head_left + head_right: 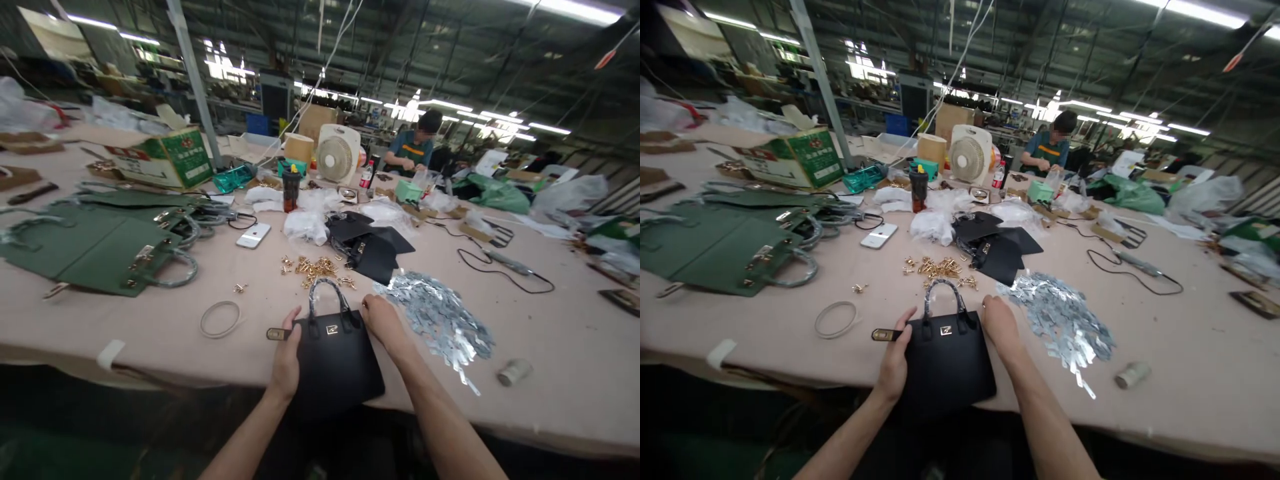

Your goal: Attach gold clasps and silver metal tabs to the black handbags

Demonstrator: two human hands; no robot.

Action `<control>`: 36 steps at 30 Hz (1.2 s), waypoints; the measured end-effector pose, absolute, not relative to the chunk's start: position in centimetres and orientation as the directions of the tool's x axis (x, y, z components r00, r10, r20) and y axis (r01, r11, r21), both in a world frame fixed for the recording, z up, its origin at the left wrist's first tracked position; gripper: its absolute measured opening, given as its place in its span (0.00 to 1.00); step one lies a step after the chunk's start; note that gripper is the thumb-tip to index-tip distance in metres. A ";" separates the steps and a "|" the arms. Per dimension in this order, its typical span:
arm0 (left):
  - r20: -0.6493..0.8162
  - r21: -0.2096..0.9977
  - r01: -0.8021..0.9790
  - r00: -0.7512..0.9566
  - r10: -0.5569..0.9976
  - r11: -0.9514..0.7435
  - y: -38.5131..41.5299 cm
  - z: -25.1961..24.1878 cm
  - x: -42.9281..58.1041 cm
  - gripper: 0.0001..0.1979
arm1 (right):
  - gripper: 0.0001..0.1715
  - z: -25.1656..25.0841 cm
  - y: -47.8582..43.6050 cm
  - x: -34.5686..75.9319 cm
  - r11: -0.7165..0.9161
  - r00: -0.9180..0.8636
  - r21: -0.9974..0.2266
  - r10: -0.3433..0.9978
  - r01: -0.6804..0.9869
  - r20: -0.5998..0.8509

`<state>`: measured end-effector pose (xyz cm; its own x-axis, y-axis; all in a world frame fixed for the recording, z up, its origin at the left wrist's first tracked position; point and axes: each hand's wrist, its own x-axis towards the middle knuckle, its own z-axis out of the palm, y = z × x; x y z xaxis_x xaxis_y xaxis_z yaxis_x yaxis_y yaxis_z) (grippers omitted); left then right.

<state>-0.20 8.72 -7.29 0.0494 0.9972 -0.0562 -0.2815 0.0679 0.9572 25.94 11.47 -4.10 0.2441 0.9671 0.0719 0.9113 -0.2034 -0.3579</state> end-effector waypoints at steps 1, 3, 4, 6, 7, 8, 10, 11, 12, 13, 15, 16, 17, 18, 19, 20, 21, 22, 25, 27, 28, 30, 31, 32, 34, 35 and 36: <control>-0.069 0.952 -0.295 0.062 0.996 0.084 8.7 -7.2 -0.2 0.31 | 0.11 -3.6 11.3 25.9 -0.208 0.257 -0.369 0.962 0.906 0.088; -0.096 0.940 -0.321 0.082 0.992 0.117 8.6 -6.9 -0.1 0.32 | 0.10 -2.3 10.4 25.3 -0.200 0.308 -0.509 0.941 0.837 0.137; -0.101 0.936 -0.329 0.085 0.991 0.123 8.6 -6.8 -0.1 0.32 | 0.09 -1.6 9.7 24.7 -0.171 0.341 -0.632 0.927 0.756 0.157; -0.100 0.935 -0.332 0.080 0.992 0.121 8.6 -6.7 0.0 0.32 | 0.14 -0.5 8.1 22.6 -0.067 0.380 -0.862 0.912 0.503 0.151; -0.097 0.936 -0.331 0.075 0.992 0.117 8.6 -6.8 0.0 0.32 | 0.17 -0.2 7.1 21.2 -0.017 0.364 -0.926 0.922 0.377 0.131; -0.094 0.937 -0.331 0.074 0.993 0.114 8.5 -6.8 0.1 0.32 | 0.18 0.0 6.2 19.7 0.012 0.328 -0.961 0.939 0.278 0.107; -0.091 0.937 -0.331 0.084 0.992 0.114 8.5 -6.9 0.1 0.33 | 0.19 -0.4 4.6 16.6 0.013 0.239 -0.989 0.970 0.145 0.047; -0.090 0.938 -0.328 0.091 0.992 0.115 8.5 -7.0 0.0 0.34 | 0.19 -0.9 4.1 15.1 -0.002 0.209 -0.994 0.978 0.106 0.021; -0.090 0.939 -0.324 0.099 0.991 0.118 8.5 -7.0 0.0 0.34 | 0.18 -1.5 3.8 13.9 -0.015 0.198 -0.996 0.980 0.083 0.002; -0.090 0.939 -0.322 0.106 0.990 0.120 8.4 -7.0 0.0 0.35 | 0.18 -2.2 3.7 12.8 -0.024 0.206 -0.997 0.978 0.070 -0.009; -0.093 0.938 -0.323 0.107 0.990 0.123 8.4 -6.9 -0.1 0.35 | 0.19 -3.4 3.8 11.5 -0.025 0.262 -0.998 0.965 0.058 -0.009; -0.094 0.937 -0.326 0.103 0.990 0.123 8.4 -6.8 -0.1 0.35 | 0.19 -3.9 4.0 11.2 -0.021 0.292 -0.998 0.957 0.055 -0.004; -0.092 0.936 -0.330 0.099 0.991 0.120 8.4 -6.8 -0.1 0.34 | 0.19 -4.3 4.1 11.0 -0.014 0.318 -0.998 0.948 0.054 0.004; -0.090 0.935 -0.334 0.098 0.991 0.118 8.5 -6.8 0.0 0.33 | 0.19 -4.6 4.3 10.9 -0.006 0.337 -0.998 0.941 0.060 0.014; -0.088 0.934 -0.337 0.100 0.991 0.117 8.5 -6.8 0.0 0.32 | 0.19 -4.8 4.3 10.9 0.003 0.348 -0.997 0.937 0.074 0.028; -0.085 0.933 -0.342 0.103 0.991 0.115 8.5 -6.9 0.0 0.31 | 0.18 -5.0 4.4 10.9 0.014 0.354 -0.995 0.934 0.099 0.048; -0.080 0.931 -0.348 0.104 0.991 0.112 8.5 -7.0 0.0 0.30 | 0.17 -5.2 4.4 10.9 0.027 0.355 -0.990 0.932 0.135 0.074; -0.075 0.930 -0.353 0.100 0.992 0.106 8.6 -7.1 0.1 0.29 | 0.17 -5.3 4.4 10.9 0.042 0.353 -0.983 0.930 0.179 0.104; -0.067 0.928 -0.361 0.082 0.994 0.092 8.6 -7.2 0.1 0.28 | 0.15 -5.7 4.3 10.7 0.094 0.335 -0.950 0.922 0.296 0.195; -0.064 0.931 -0.354 0.080 0.995 0.088 8.5 -7.0 0.2 0.28 | 0.14 -5.9 4.3 10.6 0.128 0.325 -0.930 0.913 0.344 0.246; -0.060 0.935 -0.346 0.079 0.995 0.084 8.5 -6.9 0.2 0.28 | 0.14 -6.0 4.3 10.6 0.145 0.321 -0.921 0.908 0.363 0.269; -0.048 0.946 -0.318 0.073 0.996 0.069 8.5 -6.6 0.2 0.27 | 0.14 -6.0 4.3 10.5 0.171 0.309 -0.898 0.899 0.405 0.310; -0.041 0.951 -0.302 0.070 0.997 0.061 8.5 -6.4 0.1 0.27 | 0.15 -5.9 4.3 10.5 0.181 0.302 -0.886 0.895 0.427 0.328; -0.036 0.956 -0.288 0.067 0.997 0.054 8.4 -6.3 0.1 0.27 | 0.15 -5.9 4.3 10.5 0.187 0.294 -0.873 0.892 0.450 0.343; -0.028 0.964 -0.262 0.068 0.997 0.045 8.4 -6.2 0.1 0.26 | 0.16 -5.7 4.4 10.5 0.189 0.274 -0.846 0.892 0.498 0.360; -0.025 0.968 -0.248 0.070 0.997 0.041 8.4 -6.3 0.1 0.25 | 0.16 -5.7 4.4 10.4 0.186 0.264 -0.832 0.893 0.523 0.365; -0.023 0.972 -0.233 0.073 0.997 0.039 8.4 -6.3 0.1 0.25 | 0.17 -5.7 4.5 10.3 0.180 0.253 -0.818 0.896 0.546 0.365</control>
<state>0.10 8.43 -6.32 0.0734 0.9970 -0.0226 -0.2326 0.0392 0.9718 10.33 4.45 -5.73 0.2526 0.8959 0.3654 0.5460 0.1798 -0.8183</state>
